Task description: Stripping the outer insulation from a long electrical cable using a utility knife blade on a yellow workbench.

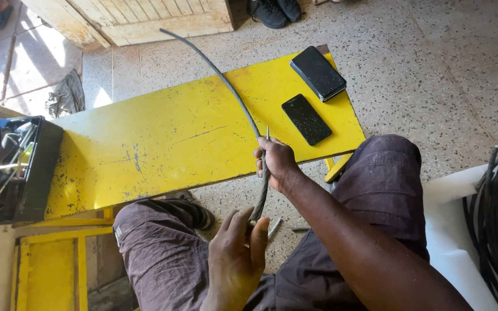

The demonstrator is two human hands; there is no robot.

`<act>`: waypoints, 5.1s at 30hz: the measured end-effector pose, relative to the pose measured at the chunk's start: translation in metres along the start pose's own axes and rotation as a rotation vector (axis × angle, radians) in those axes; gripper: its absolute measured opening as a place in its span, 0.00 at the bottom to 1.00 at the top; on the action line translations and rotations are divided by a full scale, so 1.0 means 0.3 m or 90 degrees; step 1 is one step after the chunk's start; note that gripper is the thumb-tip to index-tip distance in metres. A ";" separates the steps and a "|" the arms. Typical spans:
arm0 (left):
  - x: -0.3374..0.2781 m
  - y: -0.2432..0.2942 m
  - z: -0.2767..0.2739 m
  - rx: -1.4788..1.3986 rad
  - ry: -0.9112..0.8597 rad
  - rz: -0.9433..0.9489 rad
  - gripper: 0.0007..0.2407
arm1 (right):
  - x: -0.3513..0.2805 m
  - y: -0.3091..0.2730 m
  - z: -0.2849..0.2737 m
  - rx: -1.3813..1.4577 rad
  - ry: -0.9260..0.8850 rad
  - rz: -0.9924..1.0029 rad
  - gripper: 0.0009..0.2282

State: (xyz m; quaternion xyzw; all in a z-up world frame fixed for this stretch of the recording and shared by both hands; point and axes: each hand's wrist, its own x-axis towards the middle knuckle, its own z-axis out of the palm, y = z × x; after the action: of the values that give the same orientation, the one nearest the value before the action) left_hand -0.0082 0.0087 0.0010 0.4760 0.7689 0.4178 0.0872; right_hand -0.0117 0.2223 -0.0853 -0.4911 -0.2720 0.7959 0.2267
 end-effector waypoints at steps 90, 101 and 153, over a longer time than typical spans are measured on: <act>-0.153 -0.132 0.215 -0.531 -0.058 -0.281 0.17 | -0.058 -0.089 -0.014 0.052 -0.035 -0.059 0.09; -0.046 0.012 0.053 -0.317 -0.115 -0.347 0.24 | -0.041 0.007 -0.021 -0.049 0.021 0.022 0.12; -0.098 -0.280 0.098 0.063 -0.150 -0.380 0.12 | -0.384 0.220 0.065 -0.443 -0.072 -0.168 0.21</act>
State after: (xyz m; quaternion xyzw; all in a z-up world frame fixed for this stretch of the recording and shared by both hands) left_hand -0.0323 -0.0153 -0.0864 0.2779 0.8787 0.2781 0.2710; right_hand 0.0122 0.0965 -0.0455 -0.4548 -0.5993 0.6454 0.1319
